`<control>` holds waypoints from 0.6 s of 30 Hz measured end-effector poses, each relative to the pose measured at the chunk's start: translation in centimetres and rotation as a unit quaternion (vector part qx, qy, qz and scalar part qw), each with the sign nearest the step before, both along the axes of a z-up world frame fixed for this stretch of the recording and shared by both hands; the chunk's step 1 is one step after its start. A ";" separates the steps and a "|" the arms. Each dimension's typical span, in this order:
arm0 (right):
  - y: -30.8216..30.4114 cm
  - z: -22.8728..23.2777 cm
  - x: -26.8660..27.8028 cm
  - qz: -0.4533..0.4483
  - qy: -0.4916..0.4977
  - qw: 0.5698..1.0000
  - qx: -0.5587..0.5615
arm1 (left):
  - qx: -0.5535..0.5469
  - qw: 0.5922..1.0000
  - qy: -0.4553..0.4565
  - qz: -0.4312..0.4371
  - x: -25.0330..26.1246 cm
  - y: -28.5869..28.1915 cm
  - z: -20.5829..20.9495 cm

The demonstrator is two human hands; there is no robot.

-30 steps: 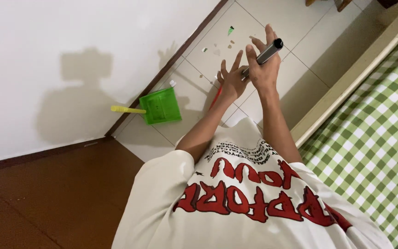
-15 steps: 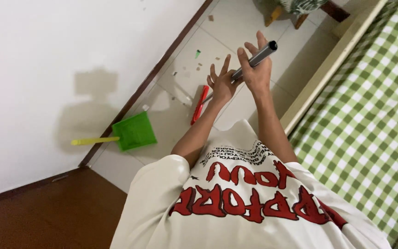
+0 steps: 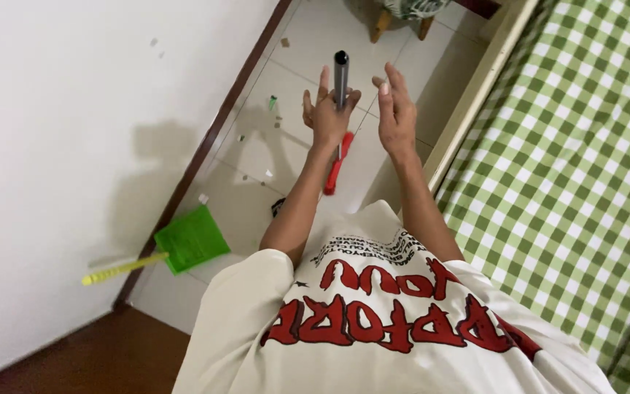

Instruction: The person assembles a broom handle by picking up the pole sections and screwing them together by hand.

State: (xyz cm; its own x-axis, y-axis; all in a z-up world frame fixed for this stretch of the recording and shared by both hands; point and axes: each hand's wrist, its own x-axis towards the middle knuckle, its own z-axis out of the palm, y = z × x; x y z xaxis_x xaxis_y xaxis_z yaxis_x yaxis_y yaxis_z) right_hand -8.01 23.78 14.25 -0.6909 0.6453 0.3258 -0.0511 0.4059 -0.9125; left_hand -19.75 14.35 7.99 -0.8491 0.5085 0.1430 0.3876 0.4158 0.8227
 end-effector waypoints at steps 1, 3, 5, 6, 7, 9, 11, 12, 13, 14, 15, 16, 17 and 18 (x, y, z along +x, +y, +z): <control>0.2 -0.5 0.0 -0.024 -0.015 1.000 -0.003 | 0.000 1.000 -0.005 0.001 -0.4 0.4 0.5; 0.7 -1.6 0.0 -0.067 -0.048 0.996 -0.011 | 0.000 1.000 -0.016 0.007 -0.9 1.0 1.6; 1.0 -2.6 -0.5 -0.084 -0.055 0.995 0.014 | 0.033 0.997 0.046 -0.043 -2.0 1.4 2.7; 0.7 -3.1 -0.7 -0.091 -0.060 0.994 0.023 | 0.047 0.994 0.075 -0.066 -2.4 1.1 3.0; 0.4 -3.5 -0.7 -0.088 -0.069 0.993 0.019 | 0.042 0.993 0.078 -0.074 -2.6 1.0 3.3; -0.2 -3.7 -1.7 -0.087 -0.084 0.993 0.012 | 0.036 0.991 0.090 -0.093 -3.8 1.4 4.3; -0.6 -3.4 -3.0 -0.075 -0.097 0.992 0.038 | 0.046 0.988 0.108 -0.100 -4.6 1.8 5.4; -1.1 -3.2 -3.4 -0.067 -0.108 0.991 0.050 | 0.050 0.987 0.114 -0.102 -4.9 1.7 5.7; -1.4 -2.9 -3.9 -0.060 -0.098 0.992 0.050 | 0.046 0.986 0.106 -0.122 -5.4 1.9 6.1; -1.7 -2.6 -4.5 -0.050 -0.088 0.994 0.049 | 0.040 0.984 0.099 -0.141 -5.8 2.0 6.6; -1.9 -2.4 -5.0 -0.040 -0.078 0.995 0.048 | 0.035 0.982 0.091 -0.159 -6.2 2.0 7.0; -2.2 -2.2 -5.5 -0.050 -0.083 0.994 0.047 | 0.034 0.982 0.093 -0.162 -6.4 2.0 7.5; -2.5 -2.2 -6.0 -0.061 -0.088 0.993 0.045 | 0.033 0.981 0.094 -0.164 -6.5 1.9 8.1; -2.7 -2.4 -6.3 -0.074 -0.093 0.992 0.043 | 0.032 0.980 0.096 -0.170 -6.5 1.8 8.8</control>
State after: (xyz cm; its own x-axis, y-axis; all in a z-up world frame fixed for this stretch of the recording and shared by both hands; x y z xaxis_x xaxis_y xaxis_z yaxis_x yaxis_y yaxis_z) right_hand -14.33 21.12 11.89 -0.6443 0.7195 0.2594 0.1817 0.4734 -0.8619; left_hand -26.23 16.19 16.79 -0.5869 0.7418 0.3244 0.6445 0.1856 0.7417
